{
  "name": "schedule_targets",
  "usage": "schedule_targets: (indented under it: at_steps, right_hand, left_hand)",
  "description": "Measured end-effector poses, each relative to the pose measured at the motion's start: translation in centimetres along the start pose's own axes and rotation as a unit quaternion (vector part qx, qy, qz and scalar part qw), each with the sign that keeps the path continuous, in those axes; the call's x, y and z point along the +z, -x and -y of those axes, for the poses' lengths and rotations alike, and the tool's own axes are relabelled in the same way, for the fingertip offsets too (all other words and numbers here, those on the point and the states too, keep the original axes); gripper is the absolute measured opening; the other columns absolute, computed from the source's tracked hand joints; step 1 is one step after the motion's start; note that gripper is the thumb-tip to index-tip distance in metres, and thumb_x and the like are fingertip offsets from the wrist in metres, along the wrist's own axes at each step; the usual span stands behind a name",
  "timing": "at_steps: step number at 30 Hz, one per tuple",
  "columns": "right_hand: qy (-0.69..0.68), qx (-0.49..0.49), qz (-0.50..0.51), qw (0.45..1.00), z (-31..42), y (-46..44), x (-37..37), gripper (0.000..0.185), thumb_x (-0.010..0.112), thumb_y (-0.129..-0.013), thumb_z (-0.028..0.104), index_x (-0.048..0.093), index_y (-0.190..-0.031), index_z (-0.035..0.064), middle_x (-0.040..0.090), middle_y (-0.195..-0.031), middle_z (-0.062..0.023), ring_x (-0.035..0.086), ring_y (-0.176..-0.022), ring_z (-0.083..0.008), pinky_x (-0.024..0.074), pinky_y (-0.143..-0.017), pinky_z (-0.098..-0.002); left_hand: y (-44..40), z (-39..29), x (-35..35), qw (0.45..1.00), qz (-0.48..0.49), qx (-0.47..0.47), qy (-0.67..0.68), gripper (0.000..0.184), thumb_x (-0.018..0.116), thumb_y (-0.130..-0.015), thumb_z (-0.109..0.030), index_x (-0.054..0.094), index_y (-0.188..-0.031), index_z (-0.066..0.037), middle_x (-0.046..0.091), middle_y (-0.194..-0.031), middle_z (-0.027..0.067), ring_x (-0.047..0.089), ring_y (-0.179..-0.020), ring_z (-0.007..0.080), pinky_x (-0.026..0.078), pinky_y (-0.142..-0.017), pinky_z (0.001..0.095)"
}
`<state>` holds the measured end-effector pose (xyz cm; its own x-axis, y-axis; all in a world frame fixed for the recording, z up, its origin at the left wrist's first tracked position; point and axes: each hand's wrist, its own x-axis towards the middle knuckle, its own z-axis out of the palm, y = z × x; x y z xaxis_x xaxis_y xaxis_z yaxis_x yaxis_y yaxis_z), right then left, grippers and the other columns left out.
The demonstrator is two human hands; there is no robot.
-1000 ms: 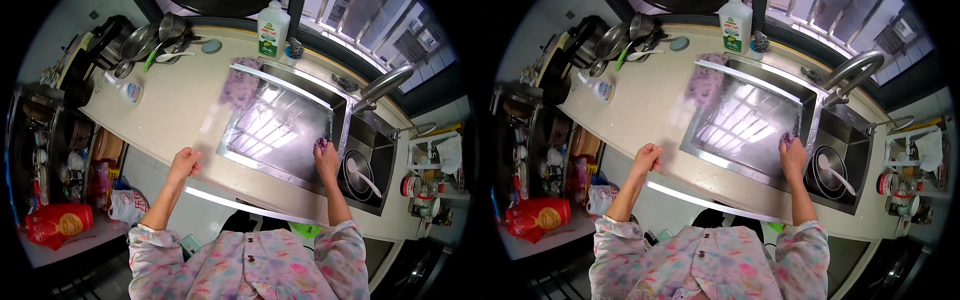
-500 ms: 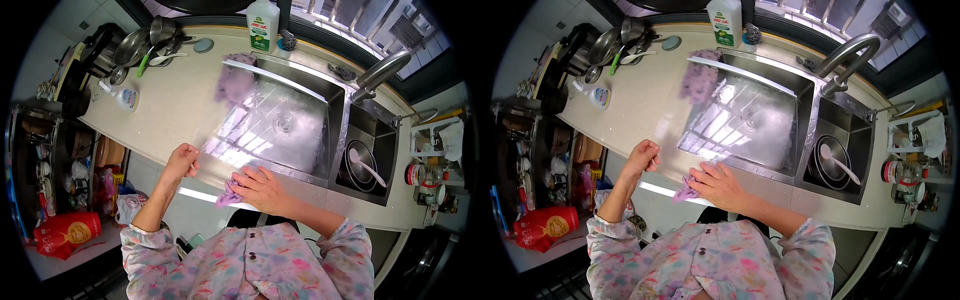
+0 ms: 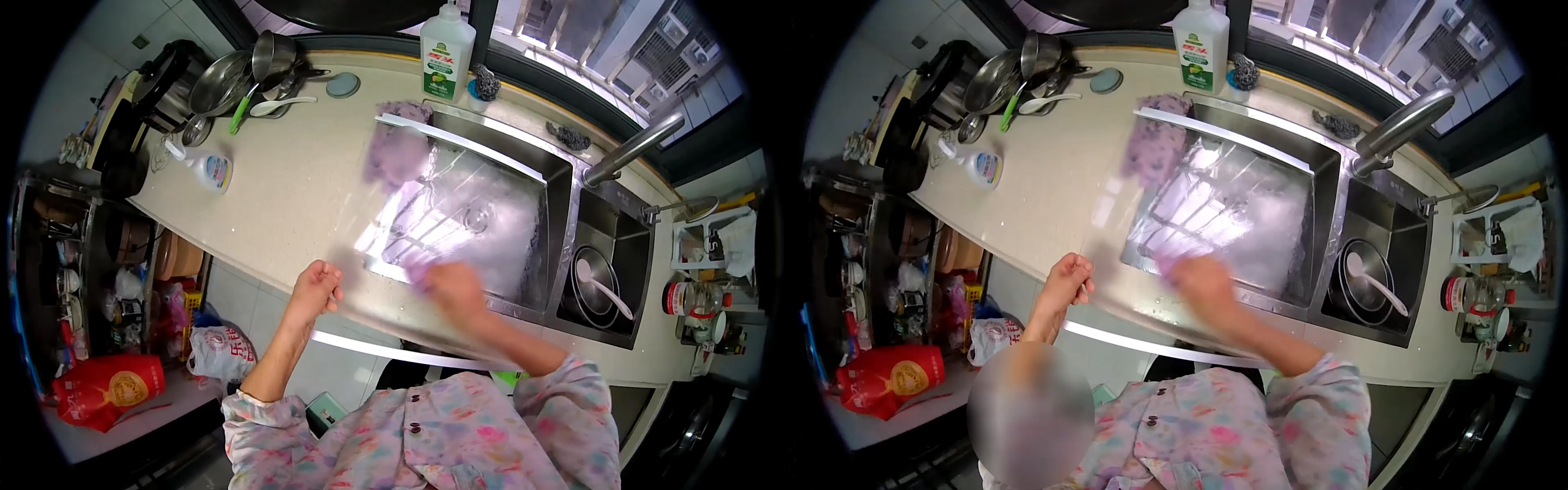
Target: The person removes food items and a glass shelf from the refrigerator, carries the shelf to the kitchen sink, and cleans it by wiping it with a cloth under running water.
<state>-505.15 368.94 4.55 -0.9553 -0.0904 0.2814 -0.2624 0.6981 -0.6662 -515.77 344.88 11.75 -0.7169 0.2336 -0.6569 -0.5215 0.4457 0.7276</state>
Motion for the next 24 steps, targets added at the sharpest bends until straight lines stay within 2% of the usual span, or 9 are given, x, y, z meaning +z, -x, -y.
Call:
schedule_targets:
  at_steps: [5, 6, 8, 10, 13, 16, 19, 21, 24]
  right_hand:
    - [0.219, -0.126, 0.03, 0.967, 4.1, -6.2, 3.7, 0.026, 0.053, -0.073, 0.017, 0.057, -0.099, 0.0169, 0.054, -0.103, -0.0014, 0.052, -0.089, -0.019, 0.0394, -0.068, -0.036]
    - [0.218, 0.026, 0.149, 0.964, 2.9, -9.3, 2.5, 0.021, 0.052, -0.076, 0.019, 0.058, -0.096, 0.0176, 0.056, -0.1, -0.0024, 0.052, -0.089, -0.0195, 0.0415, -0.064, -0.0366]
    - [0.126, 0.07, -0.024, 0.989, -5.3, -10.3, 0.9, 0.022, 0.05, -0.079, 0.023, 0.06, -0.099, 0.0189, 0.059, -0.099, -0.0041, 0.053, -0.089, -0.0237, 0.0394, -0.071, -0.0432]
    - [0.369, 0.111, -0.222, 0.896, -14.0, -9.0, -0.7, 0.023, 0.052, -0.08, 0.027, 0.06, -0.099, 0.0176, 0.059, -0.097, -0.0065, 0.052, -0.089, -0.0262, 0.0404, -0.068, -0.0431]
    - [0.373, 0.273, -0.091, 0.882, -18.6, -5.4, -6.7, 0.022, 0.053, -0.081, 0.027, 0.061, -0.093, 0.0096, 0.053, -0.089, -0.0114, 0.053, -0.084, -0.0316, 0.0444, -0.065, -0.0437]
    - [0.306, 0.224, -0.13, 0.916, -13.2, -4.9, -7.1, 0.015, 0.056, -0.081, 0.022, 0.059, -0.084, 0.0076, 0.054, -0.083, -0.0108, 0.054, -0.075, -0.0291, 0.0456, -0.062, -0.0399]
    - [-0.048, 0.192, -0.094, 0.976, -4.1, -4.7, -2.5, 0.009, 0.061, -0.075, 0.012, 0.057, -0.081, 0.0087, 0.057, -0.08, -0.0079, 0.057, -0.07, -0.0243, 0.044, -0.061, -0.0327]
    - [0.016, -0.041, -0.075, 0.996, 0.5, -5.0, 1.8, 0.023, 0.063, -0.063, 0.009, 0.059, -0.086, 0.0116, 0.06, -0.089, -0.0039, 0.056, -0.08, -0.0221, 0.0425, -0.068, -0.0348]
    - [0.155, -0.126, -0.039, 0.979, 4.5, -7.2, 5.0, 0.031, 0.062, -0.067, 0.019, 0.059, -0.098, 0.0157, 0.056, -0.108, -0.001, 0.048, -0.101, -0.0211, 0.0361, -0.08, -0.0376]
  left_hand:
    - [-0.5, 0.7, 0.0, 1.0, -0.001, -0.001, 0.008, 0.012, 0.052, -0.087, -0.022, 0.052, -0.083, -0.011, 0.052, -0.06, -0.0018, 0.043, -0.044, 0.0052, 0.033, -0.041, 0.0179]
    - [-0.6, 1.0, -0.1, 1.0, 0.003, -0.005, 0.009, 0.011, 0.052, -0.088, -0.021, 0.052, -0.083, -0.011, 0.052, -0.06, -0.0018, 0.043, -0.044, 0.0052, 0.033, -0.041, 0.0178]
    - [-0.8, 1.4, 0.0, 1.0, 0.001, -0.003, 0.021, 0.011, 0.052, -0.087, -0.023, 0.052, -0.083, -0.012, 0.053, -0.059, -0.0018, 0.044, -0.043, 0.005, 0.031, -0.039, 0.0172]
    - [-0.9, 1.6, 0.0, 0.999, 0.007, -0.006, 0.03, 0.011, 0.052, -0.087, -0.023, 0.052, -0.083, -0.013, 0.054, -0.058, -0.0018, 0.045, -0.042, 0.0048, 0.03, -0.038, 0.0168]
    - [-1.1, 1.6, -0.4, 0.999, 0.022, -0.006, 0.039, 0.011, 0.052, -0.088, -0.023, 0.051, -0.083, -0.013, 0.054, -0.058, -0.0017, 0.045, -0.042, 0.0047, 0.03, -0.038, 0.0168]
    - [-1.5, 2.2, -0.5, 0.999, 0.032, 0.002, 0.043, 0.011, 0.051, -0.088, -0.022, 0.051, -0.083, -0.012, 0.054, -0.058, -0.0015, 0.044, -0.041, 0.0047, 0.029, -0.038, 0.0167]
    - [-1.6, 2.3, -0.5, 0.998, 0.039, 0.006, 0.045, 0.011, 0.051, -0.088, -0.022, 0.051, -0.083, -0.013, 0.054, -0.059, -0.0015, 0.045, -0.041, 0.0047, 0.029, -0.038, 0.0164]
    - [-1.6, 2.3, -0.5, 0.998, 0.042, 0.016, 0.051, 0.01, 0.05, -0.089, -0.022, 0.051, -0.084, -0.013, 0.054, -0.059, -0.0016, 0.045, -0.042, 0.0047, 0.029, -0.038, 0.0163]
    - [-2.1, 3.3, -0.5, 0.996, 0.048, 0.028, 0.064, 0.008, 0.047, -0.089, -0.014, 0.05, -0.084, -0.009, 0.051, -0.066, -0.0017, 0.049, -0.055, 0.0048, 0.038, -0.044, 0.0189]
